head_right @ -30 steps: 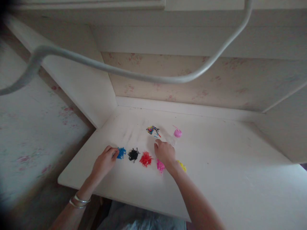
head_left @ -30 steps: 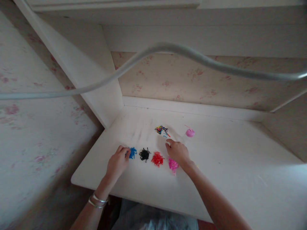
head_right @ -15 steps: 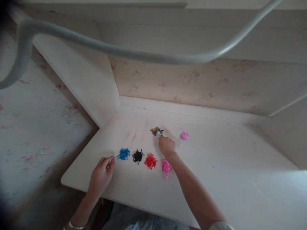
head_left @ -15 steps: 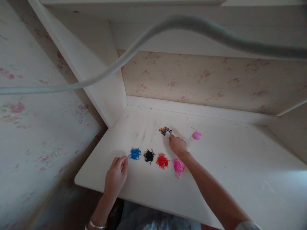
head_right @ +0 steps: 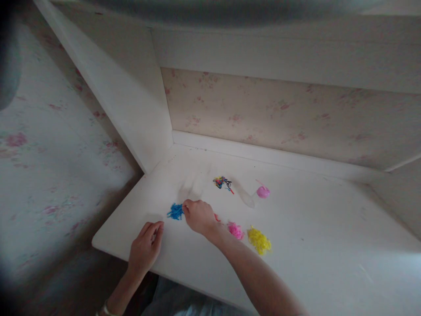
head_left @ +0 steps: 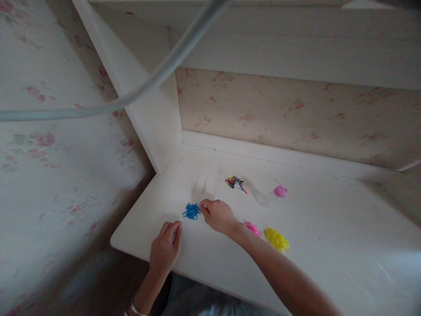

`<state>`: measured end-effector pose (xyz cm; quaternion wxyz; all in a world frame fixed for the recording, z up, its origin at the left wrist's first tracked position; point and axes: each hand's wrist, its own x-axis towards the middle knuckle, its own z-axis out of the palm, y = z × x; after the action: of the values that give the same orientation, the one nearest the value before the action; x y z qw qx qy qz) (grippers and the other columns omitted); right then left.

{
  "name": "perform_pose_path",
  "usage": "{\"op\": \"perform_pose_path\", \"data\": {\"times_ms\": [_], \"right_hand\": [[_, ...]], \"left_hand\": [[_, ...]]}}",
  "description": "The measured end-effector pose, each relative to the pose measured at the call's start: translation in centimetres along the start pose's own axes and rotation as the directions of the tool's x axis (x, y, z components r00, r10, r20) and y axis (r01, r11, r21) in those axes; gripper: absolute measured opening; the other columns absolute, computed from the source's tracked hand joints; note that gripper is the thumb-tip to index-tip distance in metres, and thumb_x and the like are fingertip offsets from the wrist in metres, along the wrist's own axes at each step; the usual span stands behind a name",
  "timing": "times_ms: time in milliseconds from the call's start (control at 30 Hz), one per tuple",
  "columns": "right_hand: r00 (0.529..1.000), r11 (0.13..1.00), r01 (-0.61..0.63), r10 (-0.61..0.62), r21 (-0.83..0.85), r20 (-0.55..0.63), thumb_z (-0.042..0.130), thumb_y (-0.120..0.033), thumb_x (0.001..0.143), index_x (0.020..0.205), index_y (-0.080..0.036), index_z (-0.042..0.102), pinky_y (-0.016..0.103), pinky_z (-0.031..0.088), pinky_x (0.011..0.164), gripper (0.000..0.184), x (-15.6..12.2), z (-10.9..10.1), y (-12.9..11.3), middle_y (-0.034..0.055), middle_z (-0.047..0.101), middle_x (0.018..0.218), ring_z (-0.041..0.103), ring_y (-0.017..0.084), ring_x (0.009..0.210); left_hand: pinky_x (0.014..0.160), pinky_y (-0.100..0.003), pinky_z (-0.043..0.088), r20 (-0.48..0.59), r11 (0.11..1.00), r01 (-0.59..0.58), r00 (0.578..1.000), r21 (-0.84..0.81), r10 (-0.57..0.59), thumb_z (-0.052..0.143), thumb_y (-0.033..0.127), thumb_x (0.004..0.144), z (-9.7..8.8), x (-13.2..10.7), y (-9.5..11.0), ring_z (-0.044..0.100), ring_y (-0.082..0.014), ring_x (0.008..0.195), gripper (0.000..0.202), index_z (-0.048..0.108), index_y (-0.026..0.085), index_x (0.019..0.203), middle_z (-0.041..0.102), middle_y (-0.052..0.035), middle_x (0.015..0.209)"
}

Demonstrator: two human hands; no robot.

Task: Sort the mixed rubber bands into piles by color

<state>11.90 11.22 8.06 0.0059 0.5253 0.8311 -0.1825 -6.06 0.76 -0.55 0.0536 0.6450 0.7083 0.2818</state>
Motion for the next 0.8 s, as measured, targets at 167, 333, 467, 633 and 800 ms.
{"op": "perform_pose_path", "data": {"times_ms": [167,333,467,633,800], "right_hand": [[0.998,0.998,0.062,-0.062,-0.014,0.005,0.036,-0.033,0.094,0.095,-0.024,0.067,0.025,0.041,0.068,0.033,1.4,1.0,-2.3,0.0057,0.071,0.090,0.065,0.019,0.081],[0.998,0.999,0.046,-0.047,-0.018,-0.044,0.034,-0.033,0.095,0.091,-0.024,0.067,0.023,0.040,0.067,0.034,0.7,0.3,-2.0,0.0049,0.071,0.087,0.065,0.017,0.078],[0.990,0.987,0.040,-0.019,0.157,-0.137,0.034,-0.032,0.096,0.093,-0.026,0.068,0.018,0.038,0.063,0.034,-2.5,-0.3,0.0,-0.0010,0.069,0.079,0.062,0.011,0.070],[0.962,0.838,0.016,0.135,0.545,-0.236,0.037,-0.046,0.092,0.089,-0.022,0.070,0.018,0.033,0.046,0.041,-9.2,2.1,3.7,-0.0031,0.060,0.060,0.050,0.010,0.050],[0.822,0.709,-0.186,0.492,0.681,-0.288,0.044,-0.059,0.086,0.090,-0.018,0.072,0.019,0.042,0.046,0.049,-15.5,7.3,6.6,-0.0001,0.062,0.055,0.055,0.013,0.048]], "left_hand": [[0.071,-0.026,0.048,0.005,1.000,0.003,1.000,0.030,-0.003,0.037,0.033,0.094,0.0,-0.2,-0.1,0.062,-0.0149,0.081,0.025,0.058,0.022,0.103,0.062,-0.0030,0.090],[0.072,-0.026,0.049,-0.014,1.000,-0.002,1.000,0.016,0.002,0.037,0.032,0.094,0.1,-0.2,-0.3,0.062,-0.0149,0.081,0.025,0.058,0.023,0.102,0.062,-0.0028,0.090],[0.071,-0.025,0.049,-0.002,1.000,-0.005,1.000,0.023,0.005,0.037,0.034,0.093,0.1,-0.1,-0.3,0.063,-0.0149,0.080,0.025,0.058,0.024,0.102,0.062,-0.0027,0.090],[0.066,-0.023,0.049,0.004,0.999,0.007,1.000,-0.039,-0.007,0.038,0.035,0.093,-0.2,0.3,0.1,0.063,-0.0127,0.073,0.025,0.059,0.024,0.101,0.063,-0.0017,0.090],[0.067,-0.024,0.049,0.065,0.994,-0.091,0.993,-0.065,0.095,0.038,0.035,0.093,-0.3,1.6,3.2,0.063,-0.0136,0.074,0.025,0.060,0.025,0.096,0.064,-0.0029,0.088]]}}
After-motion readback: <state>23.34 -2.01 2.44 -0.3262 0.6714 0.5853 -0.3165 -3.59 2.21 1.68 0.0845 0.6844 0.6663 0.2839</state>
